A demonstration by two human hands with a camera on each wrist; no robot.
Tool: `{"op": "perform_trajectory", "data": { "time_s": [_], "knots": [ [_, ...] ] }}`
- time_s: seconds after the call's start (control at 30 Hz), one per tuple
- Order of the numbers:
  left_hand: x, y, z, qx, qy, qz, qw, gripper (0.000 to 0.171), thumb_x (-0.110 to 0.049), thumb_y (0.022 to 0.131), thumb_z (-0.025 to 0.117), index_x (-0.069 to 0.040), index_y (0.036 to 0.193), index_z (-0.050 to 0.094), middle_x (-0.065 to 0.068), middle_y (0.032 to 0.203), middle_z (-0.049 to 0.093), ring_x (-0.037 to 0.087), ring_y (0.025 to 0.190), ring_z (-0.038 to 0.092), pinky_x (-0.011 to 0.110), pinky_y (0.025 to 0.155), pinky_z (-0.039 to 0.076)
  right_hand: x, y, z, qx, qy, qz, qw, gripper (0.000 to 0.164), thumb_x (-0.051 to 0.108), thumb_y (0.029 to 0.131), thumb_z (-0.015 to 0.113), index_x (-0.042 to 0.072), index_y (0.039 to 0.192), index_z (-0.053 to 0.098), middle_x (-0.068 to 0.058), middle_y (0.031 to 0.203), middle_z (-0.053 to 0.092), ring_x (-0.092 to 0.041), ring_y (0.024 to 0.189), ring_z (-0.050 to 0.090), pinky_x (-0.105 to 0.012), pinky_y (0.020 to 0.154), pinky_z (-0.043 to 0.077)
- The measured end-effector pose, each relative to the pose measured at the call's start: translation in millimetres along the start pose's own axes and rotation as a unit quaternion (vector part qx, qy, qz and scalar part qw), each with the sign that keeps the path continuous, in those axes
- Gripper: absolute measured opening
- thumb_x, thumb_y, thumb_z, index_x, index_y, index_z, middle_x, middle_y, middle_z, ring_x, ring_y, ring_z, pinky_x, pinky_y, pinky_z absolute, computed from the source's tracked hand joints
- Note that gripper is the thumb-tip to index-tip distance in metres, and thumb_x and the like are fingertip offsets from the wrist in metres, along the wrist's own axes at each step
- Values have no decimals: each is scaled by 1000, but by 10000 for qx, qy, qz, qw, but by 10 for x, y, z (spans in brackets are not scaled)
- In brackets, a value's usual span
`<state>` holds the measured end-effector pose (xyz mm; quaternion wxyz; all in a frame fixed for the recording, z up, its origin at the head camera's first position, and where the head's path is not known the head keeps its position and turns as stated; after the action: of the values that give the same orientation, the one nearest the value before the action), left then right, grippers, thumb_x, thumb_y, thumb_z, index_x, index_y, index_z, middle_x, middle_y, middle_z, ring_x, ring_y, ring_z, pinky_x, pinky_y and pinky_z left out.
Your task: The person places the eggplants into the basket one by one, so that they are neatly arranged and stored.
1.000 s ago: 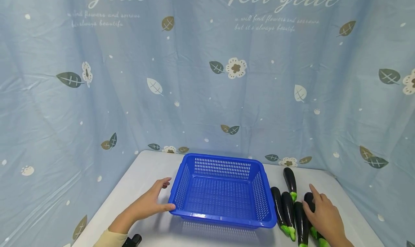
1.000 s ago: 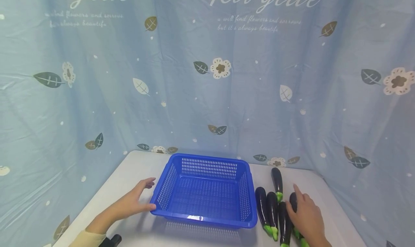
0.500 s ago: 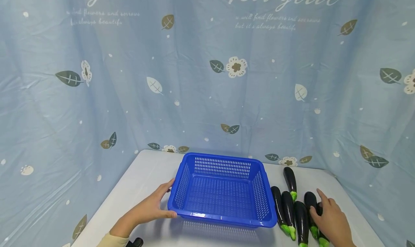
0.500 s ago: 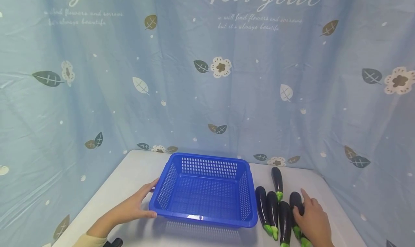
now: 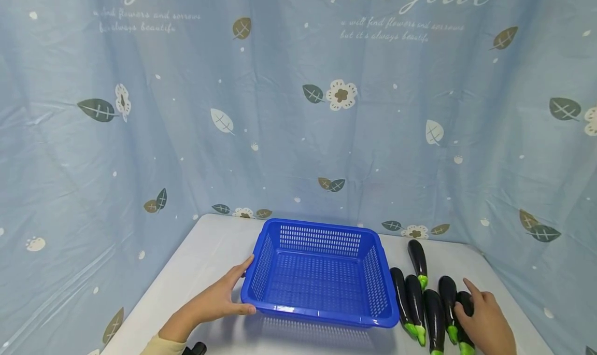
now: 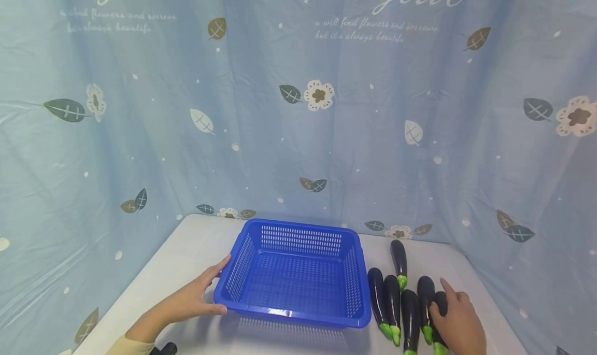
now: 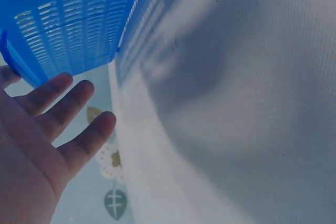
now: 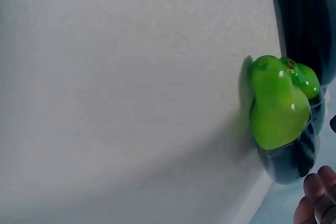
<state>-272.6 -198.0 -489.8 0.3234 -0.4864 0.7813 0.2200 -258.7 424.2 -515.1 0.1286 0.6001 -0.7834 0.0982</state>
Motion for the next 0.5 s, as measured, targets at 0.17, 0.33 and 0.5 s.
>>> {"op": "perform_trajectory", "data": {
  "time_s": [0.17,0.33,0.5],
  "knots": [
    [-9,0,22,43,-119,-20,9999,118,-45,80,85,-17,165,9,21,162,30,41,140,41,69,108,34,-35,-7,25,-65,25,231,9997,74,27,91,67,-8,148,34,-44,119,39,-51,96,55,-59,72,51],
    [-9,-4,44,57,-217,-31,9997,119,-44,80,85,-17,165,6,19,162,30,38,140,41,68,109,34,-74,-10,58,-33,26,272,9996,73,28,92,66,-8,148,34,-47,124,34,-56,100,54,-61,72,51],
    [-31,-11,49,81,-295,12,9995,118,-42,82,84,-17,165,5,21,163,28,41,142,39,69,109,33,-147,-12,90,247,53,346,9991,73,30,93,65,-9,146,34,-49,124,32,-58,101,53,-60,72,51]
  ]
}}
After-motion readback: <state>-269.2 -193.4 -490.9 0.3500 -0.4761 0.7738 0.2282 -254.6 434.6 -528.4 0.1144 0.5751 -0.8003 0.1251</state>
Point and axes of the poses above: each hand's wrist, its own y-axis towards the middle knuckle, its own z-axis out of the palm, x = y × z, the point moved 4 cm from there along y, towards the middle knuckle
